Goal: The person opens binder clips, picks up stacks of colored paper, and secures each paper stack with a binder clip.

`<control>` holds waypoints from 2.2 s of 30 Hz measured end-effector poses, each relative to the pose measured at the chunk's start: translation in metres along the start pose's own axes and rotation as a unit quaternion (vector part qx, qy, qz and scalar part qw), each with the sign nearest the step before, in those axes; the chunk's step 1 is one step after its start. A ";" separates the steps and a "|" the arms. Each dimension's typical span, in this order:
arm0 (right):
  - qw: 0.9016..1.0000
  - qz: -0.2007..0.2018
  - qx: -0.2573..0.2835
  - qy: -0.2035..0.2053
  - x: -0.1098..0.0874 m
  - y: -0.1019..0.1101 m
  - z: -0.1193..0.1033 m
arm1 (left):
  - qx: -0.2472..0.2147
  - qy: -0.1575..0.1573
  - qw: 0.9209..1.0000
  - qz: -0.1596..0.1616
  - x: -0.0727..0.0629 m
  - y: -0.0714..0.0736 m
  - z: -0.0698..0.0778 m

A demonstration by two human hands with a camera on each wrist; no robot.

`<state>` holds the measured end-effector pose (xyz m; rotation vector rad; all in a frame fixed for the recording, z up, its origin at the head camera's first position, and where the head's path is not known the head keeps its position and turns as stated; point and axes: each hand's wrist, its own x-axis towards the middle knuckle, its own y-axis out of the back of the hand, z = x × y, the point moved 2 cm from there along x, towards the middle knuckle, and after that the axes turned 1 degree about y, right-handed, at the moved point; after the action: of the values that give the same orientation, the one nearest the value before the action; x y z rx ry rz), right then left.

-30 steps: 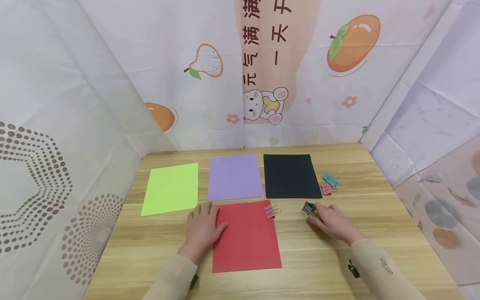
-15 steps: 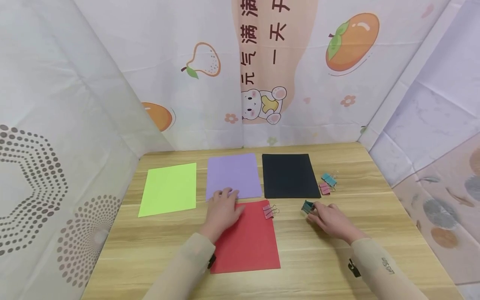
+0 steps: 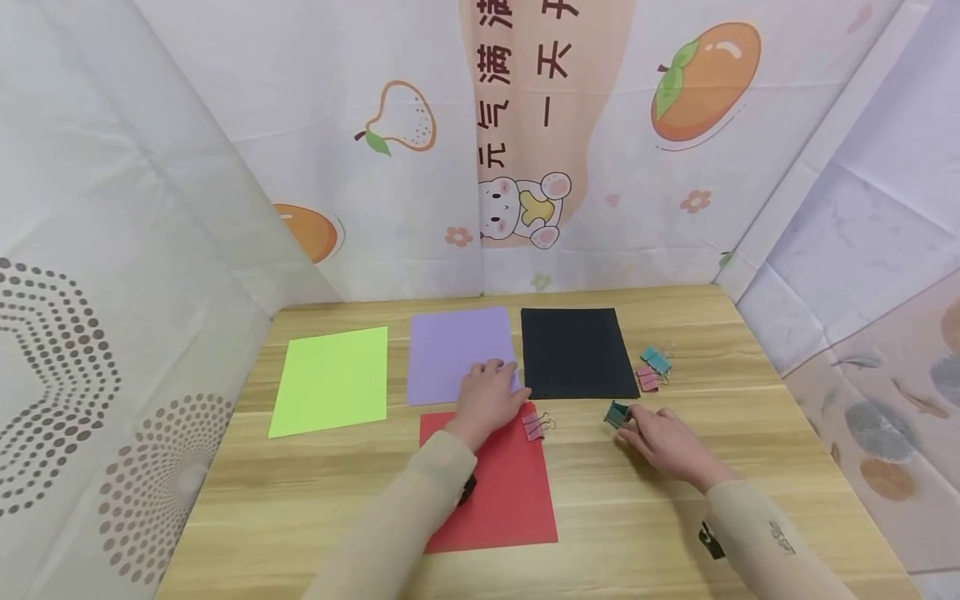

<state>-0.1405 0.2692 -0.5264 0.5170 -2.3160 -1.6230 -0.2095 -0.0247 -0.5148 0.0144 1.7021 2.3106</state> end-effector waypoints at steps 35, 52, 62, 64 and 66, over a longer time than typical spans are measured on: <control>0.999 -0.017 0.015 -0.045 -0.006 0.000 0.004 | 0.084 0.057 0.994 -0.036 0.041 -0.037 0.062; 0.998 -0.018 0.015 -0.056 -0.007 -0.003 0.007 | 0.119 0.045 0.992 -0.018 0.045 -0.035 0.064; 0.998 -0.020 0.020 -0.059 -0.009 -0.004 0.009 | 0.096 0.090 0.990 -0.053 0.056 -0.035 0.066; 0.997 -0.026 0.022 -0.064 -0.011 -0.004 0.010 | 0.094 0.095 0.989 -0.057 0.059 -0.035 0.067; 0.997 -0.030 0.025 -0.067 -0.012 -0.005 0.011 | 0.091 0.097 0.990 -0.055 0.061 -0.035 0.067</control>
<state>-0.1336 0.2822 -0.5349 0.5085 -2.4659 -1.6780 -0.2495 0.0612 -0.5363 -0.2706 1.9495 2.1291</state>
